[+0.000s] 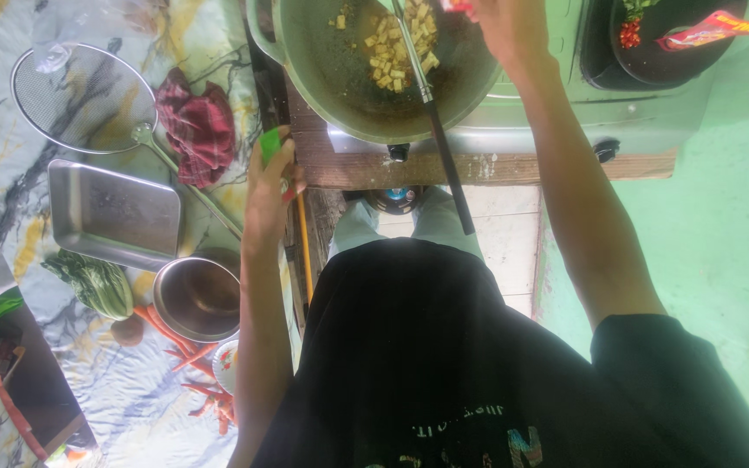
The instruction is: The person fries cubed tofu in oil in a wok on a portable gas stove, stirring the pieces with a spatula. They lift and reposition a metal bowl, adjust the stove knob, then tear open seasoning packets and sprinkle their contents into the wok while continuing to stir.
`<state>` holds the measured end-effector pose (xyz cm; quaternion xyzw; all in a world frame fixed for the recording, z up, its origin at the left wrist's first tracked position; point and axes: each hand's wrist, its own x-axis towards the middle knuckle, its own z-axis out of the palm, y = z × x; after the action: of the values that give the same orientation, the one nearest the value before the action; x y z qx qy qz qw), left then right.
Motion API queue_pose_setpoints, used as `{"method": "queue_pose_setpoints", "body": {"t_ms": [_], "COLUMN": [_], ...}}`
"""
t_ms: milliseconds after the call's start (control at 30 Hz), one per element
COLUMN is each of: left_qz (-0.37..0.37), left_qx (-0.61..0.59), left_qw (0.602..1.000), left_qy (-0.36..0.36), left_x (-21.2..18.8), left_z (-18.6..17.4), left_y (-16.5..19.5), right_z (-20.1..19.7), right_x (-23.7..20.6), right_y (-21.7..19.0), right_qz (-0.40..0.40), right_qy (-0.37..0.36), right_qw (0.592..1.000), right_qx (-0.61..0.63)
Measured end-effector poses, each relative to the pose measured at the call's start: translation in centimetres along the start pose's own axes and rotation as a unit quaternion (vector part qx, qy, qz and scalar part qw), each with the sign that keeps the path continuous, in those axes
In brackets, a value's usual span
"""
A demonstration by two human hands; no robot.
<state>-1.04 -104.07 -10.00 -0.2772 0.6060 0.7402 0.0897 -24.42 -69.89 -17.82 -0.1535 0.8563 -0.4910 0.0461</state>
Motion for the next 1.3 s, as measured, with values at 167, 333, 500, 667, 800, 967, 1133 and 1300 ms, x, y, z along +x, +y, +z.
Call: {"method": "queue_pose_setpoints", "body": {"t_ms": [167,333,500,667,800,967,1133,1300], "left_qz": [0.052,0.059,0.009,-0.028,-0.001,0.086,0.173,0.147], "left_qx": [0.108,0.095,0.062,0.232,0.393,0.449,0.457,0.382], "left_qw": [0.993,0.993,0.991,0.959,0.9,0.835,0.819,0.882], "left_qy": [0.0,-0.048,-0.118,-0.158,-0.19,-0.307,-0.3,-0.232], "left_x": [5.3,13.0,17.3,16.2,13.3,10.5,11.2,13.7], "left_z": [5.1,10.9,14.6,16.8,19.2,27.9,37.3,42.5], "left_y": [1.0,2.4,5.2,8.1,9.0,3.9,-4.5,-9.7], "right_z": [-3.3,-3.4,-4.3,-5.9,-7.5,-13.1,-18.6,-20.8], "right_x": [-1.3,0.9,1.3,0.4,0.1,-3.4,-9.0,-14.5], "right_y": [-1.0,-0.4,1.6,1.9,1.7,2.3,2.4,3.0], "right_qz": [0.006,-0.026,0.007,0.093,0.178,0.132,0.161,0.206], "right_qy": [-0.064,-0.037,-0.056,-0.018,0.017,0.063,0.159,0.22], "right_qw": [0.99,0.998,0.989,0.962,0.91,0.84,0.806,0.801], "right_qx": [-0.123,0.033,0.139,0.258,0.373,0.522,0.546,0.517]}}
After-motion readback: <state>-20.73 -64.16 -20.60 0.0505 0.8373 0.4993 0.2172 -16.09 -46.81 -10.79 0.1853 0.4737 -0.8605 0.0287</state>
